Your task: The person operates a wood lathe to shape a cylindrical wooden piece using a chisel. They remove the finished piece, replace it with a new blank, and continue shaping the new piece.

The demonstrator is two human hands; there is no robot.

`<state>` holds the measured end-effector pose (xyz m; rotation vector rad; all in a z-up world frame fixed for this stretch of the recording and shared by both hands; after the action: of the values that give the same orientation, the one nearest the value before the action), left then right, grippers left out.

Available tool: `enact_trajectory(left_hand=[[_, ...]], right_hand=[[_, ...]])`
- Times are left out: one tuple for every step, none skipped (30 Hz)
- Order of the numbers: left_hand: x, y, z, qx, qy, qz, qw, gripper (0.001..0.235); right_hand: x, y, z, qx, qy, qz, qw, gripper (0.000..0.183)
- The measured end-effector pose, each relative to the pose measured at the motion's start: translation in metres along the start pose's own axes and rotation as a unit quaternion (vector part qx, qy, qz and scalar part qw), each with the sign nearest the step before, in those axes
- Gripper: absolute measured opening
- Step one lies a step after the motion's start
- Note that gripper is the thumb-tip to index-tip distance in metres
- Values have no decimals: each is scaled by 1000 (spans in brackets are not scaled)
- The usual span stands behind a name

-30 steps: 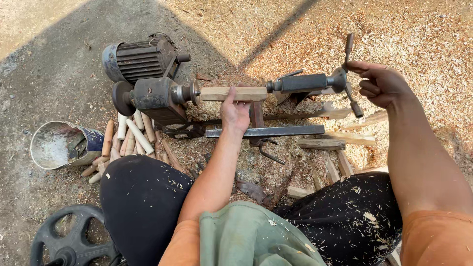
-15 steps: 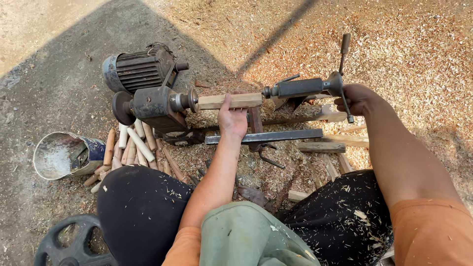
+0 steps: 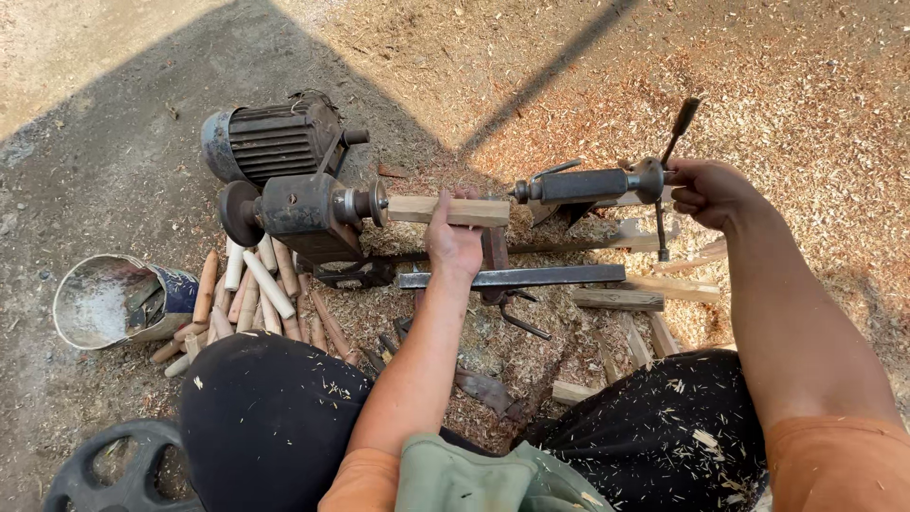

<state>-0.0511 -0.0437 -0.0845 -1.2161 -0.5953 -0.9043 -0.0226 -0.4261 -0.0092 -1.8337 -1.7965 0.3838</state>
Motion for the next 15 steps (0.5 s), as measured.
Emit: enact_trajectory(left_hand=[[-2, 0, -2, 1, -2, 8, 1000, 42], [-1, 2, -3, 1, 3, -3, 1000, 44], [0, 4, -4, 0, 9, -13, 1000, 45], [2, 5, -5, 1, 12, -23, 1000, 47], [3, 7, -4, 11, 19, -28, 999, 47], [2, 6, -5, 22, 23, -30, 999, 48], [0, 6, -6, 32, 28, -31, 999, 49], [-4, 4, -7, 23, 19, -17, 999, 49], [-8, 3, -8, 13, 9, -2, 1000, 49], [-6, 5, -8, 5, -1, 6, 1000, 49], [0, 8, -6, 4, -12, -15, 1000, 50], [1, 7, -7, 1, -25, -32, 999, 50], [1, 6, -7, -2, -38, -49, 998, 51], [1, 7, -8, 1, -38, -53, 998, 52], [2, 9, -8, 4, -38, -56, 998, 52]], right_hand=[[-5, 4, -2, -6, 6, -5, 1000, 22], [-13, 5, -5, -14, 13, -10, 1000, 28], [-21, 6, -5, -22, 21, -14, 999, 35], [-28, 7, -7, -43, 75, -31, 996, 34], [-34, 7, -7, -63, 130, -47, 988, 34], [-39, 6, -6, -80, 181, -64, 978, 34], [-36, 7, 5, -25, 91, -116, 989, 32], [-30, 5, 23, 31, 4, -166, 986, 32], [-25, 4, 40, 85, -82, -215, 969, 35], [-27, 10, 51, 134, -130, -157, 970, 35], [-29, 17, 62, 188, -193, -93, 959, 34], [-28, 22, 64, 182, -177, -60, 965, 32], [-25, 28, 62, 158, -139, -30, 977, 30], [-26, 34, 53, 132, -105, 6, 986, 29], [-22, 40, 42, 98, -67, -12, 993, 27]])
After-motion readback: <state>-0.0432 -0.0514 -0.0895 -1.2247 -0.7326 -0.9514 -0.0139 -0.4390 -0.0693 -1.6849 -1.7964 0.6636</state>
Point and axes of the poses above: each hand's wrist, its own y-axis towards the middle knuckle, its own x-axis out of the palm, z = x × y, the point moved 6 cm from there along y, towards the middle knuckle
